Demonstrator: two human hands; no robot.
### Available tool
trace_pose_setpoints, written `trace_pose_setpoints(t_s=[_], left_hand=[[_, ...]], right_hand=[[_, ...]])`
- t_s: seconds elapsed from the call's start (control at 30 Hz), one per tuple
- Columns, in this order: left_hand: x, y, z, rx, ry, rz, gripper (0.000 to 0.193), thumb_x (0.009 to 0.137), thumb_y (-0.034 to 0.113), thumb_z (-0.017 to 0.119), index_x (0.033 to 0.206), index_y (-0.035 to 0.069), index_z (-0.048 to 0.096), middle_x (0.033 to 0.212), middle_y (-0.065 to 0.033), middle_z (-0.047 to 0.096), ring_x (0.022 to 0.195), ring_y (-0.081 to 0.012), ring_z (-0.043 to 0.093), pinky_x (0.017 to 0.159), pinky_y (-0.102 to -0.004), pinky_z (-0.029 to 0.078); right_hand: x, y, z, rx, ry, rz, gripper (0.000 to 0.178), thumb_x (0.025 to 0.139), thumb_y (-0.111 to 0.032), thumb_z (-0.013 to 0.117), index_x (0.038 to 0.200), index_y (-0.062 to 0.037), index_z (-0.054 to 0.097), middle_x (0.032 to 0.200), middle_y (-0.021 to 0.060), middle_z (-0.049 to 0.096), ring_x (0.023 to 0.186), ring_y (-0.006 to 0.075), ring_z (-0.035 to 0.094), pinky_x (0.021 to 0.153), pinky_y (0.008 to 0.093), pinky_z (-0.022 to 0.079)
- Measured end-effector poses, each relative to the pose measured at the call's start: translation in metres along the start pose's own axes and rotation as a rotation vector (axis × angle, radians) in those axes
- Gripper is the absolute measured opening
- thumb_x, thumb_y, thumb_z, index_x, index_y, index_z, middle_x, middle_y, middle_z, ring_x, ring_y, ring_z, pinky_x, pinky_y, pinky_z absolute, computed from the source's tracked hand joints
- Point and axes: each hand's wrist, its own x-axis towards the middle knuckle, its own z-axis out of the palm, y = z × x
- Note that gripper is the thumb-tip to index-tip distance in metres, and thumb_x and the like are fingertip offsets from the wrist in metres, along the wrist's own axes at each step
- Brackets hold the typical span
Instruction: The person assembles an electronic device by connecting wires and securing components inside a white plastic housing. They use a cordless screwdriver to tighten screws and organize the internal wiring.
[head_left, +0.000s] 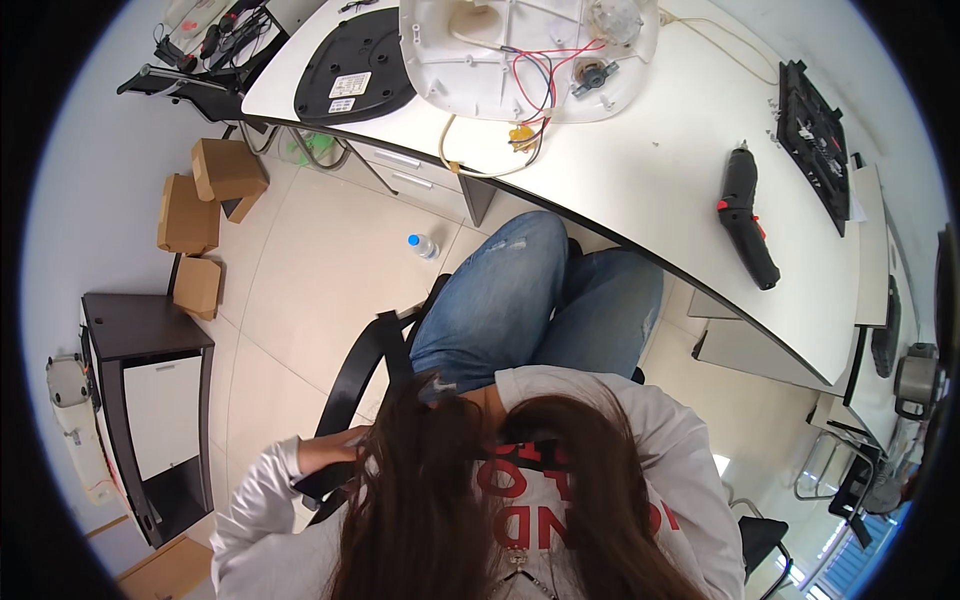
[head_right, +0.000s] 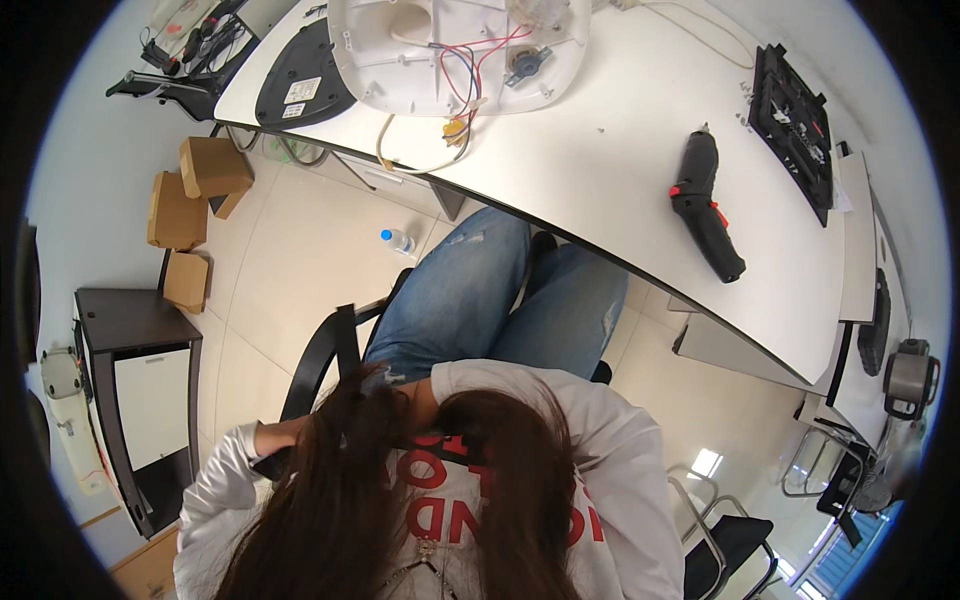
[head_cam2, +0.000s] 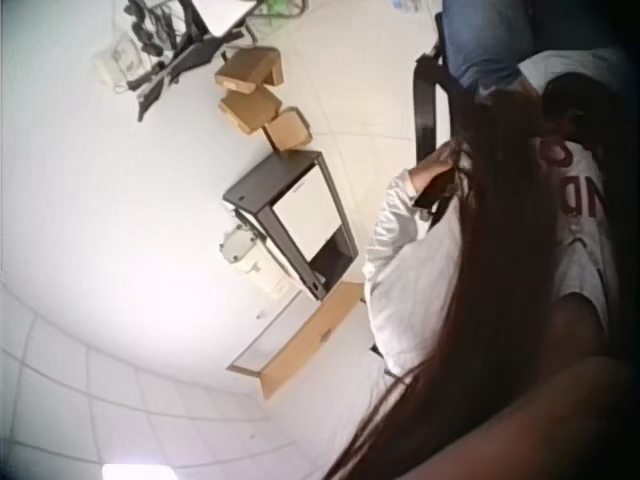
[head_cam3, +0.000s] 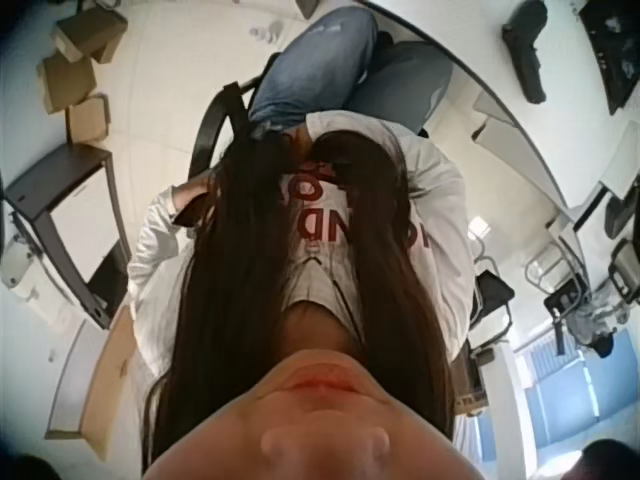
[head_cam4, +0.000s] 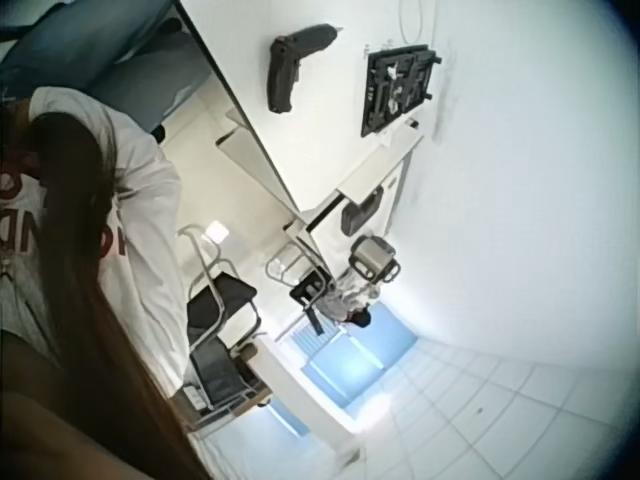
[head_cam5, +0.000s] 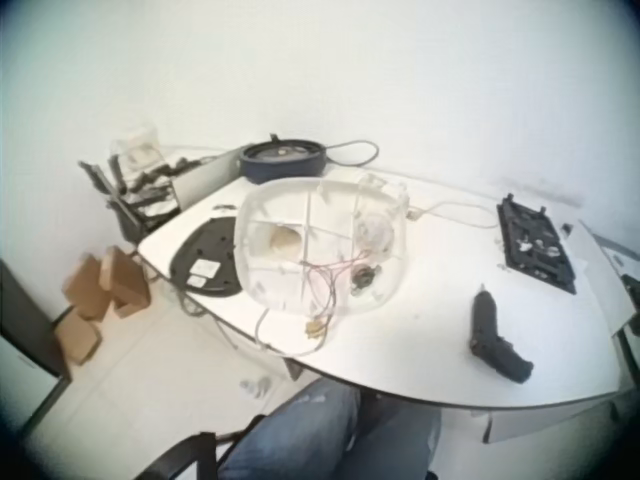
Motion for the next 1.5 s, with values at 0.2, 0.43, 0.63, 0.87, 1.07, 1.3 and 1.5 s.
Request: trace_pose_setpoints(t_s=[0.2, 0.43, 0.63, 0.87, 1.07, 1.3, 1.5], left_hand=[[0.048, 0.042, 0.016, 0.505, 0.252, -0.067, 0.064, 0.095, 0.026, 0.057, 0.152, 0.018, 0.028, 0.132, -0.0247, 0.057, 0.115, -0.0314, 0.06, 0.093, -0.0385, 0.049], [0.025, 0.024, 0.023, 0.729, 0.176, 0.189, 0.066, 0.087, 0.02, 0.066, 0.147, 0.016, 0.039, 0.109, -0.023, 0.056, 0.102, -0.0416, 0.059, 0.093, -0.0445, 0.049], [0.077, 0.023, 0.0, 1.075, 0.085, 0.451, 0.06, 0.089, 0.026, 0.063, 0.145, 0.015, 0.045, 0.112, -0.0228, 0.057, 0.101, -0.0402, 0.06, 0.093, -0.0425, 0.05], [0.13, 0.038, 0.025, 0.602, 0.284, 0.412, 0.052, 0.092, 0.027, 0.059, 0.14, 0.01, 0.048, 0.11, -0.0217, 0.06, 0.101, -0.0379, 0.061, 0.093, -0.0419, 0.05], [0.118, 0.049, 0.042, 0.041, 0.378, 0.32, 0.047, 0.095, 0.028, 0.055, 0.136, 0.006, 0.052, 0.108, -0.0207, 0.063, 0.102, -0.036, 0.062, 0.093, -0.0414, 0.049], [0.106, -0.033, -0.009, 0.698, 0.433, 0.541, 0.037, 0.1, 0.029, 0.048, 0.124, 0.003, 0.058, 0.109, -0.0187, 0.064, 0.103, -0.0333, 0.062, 0.092, -0.0398, 0.05], [0.169, 0.045, 0.034, 0.711, 0.413, 0.502, 0.036, 0.099, 0.028, 0.049, 0.123, 0.003, 0.058, 0.11, -0.0183, 0.063, 0.103, -0.0337, 0.062, 0.092, -0.0401, 0.051]], right_hand=[[-0.014, -0.009, 0.011, -0.196, 0.18, 0.118, 0.05, 0.088, -0.026, 0.065, 0.131, -0.0044, 0.052, 0.126, 0.022, 0.056, 0.108, 0.0396, 0.062, 0.094, 0.043, 0.05], [-0.034, -0.013, 0.0, -0.515, 0.155, 0.56, 0.069, 0.081, -0.042, 0.069, 0.135, -0.0086, 0.044, 0.123, 0.0218, 0.052, 0.105, 0.0449, 0.062, 0.087, 0.0499, 0.052], [-0.065, -0.016, -0.007, -0.72, 0.233, 0.677, 0.046, 0.077, -0.025, 0.071, 0.116, -0.0092, 0.051, 0.103, 0.0184, 0.061, 0.084, 0.0426, 0.066, 0.075, 0.0485, 0.054], [-0.071, -0.031, -0.004, -0.761, 0.57, 0.456, 0.031, 0.072, -0.014, 0.07, 0.098, -0.0104, 0.054, 0.091, 0.0152, 0.062, 0.084, 0.04, 0.065, 0.07, 0.0478, 0.053], [-0.073, -0.018, 0.002, -0.728, 0.647, 0.438, 0.023, 0.078, -0.014, 0.066, 0.1, -0.0123, 0.058, 0.094, 0.0148, 0.063, 0.084, 0.04, 0.066, 0.072, 0.0475, 0.053], [-0.072, -0.02, 0.002, -0.623, 0.589, 0.475, 0.025, 0.08, -0.018, 0.065, 0.103, -0.0111, 0.057, 0.089, 0.0166, 0.069, 0.087, 0.0391, 0.068, 0.073, 0.0466, 0.054], [-0.086, -0.048, 0.012, -0.524, 0.614, 0.27, 0.045, 0.079, -0.03, 0.068, 0.119, -0.0129, 0.057, 0.09, 0.02, 0.069, 0.086, 0.0426, 0.067, 0.071, 0.047, 0.055]])
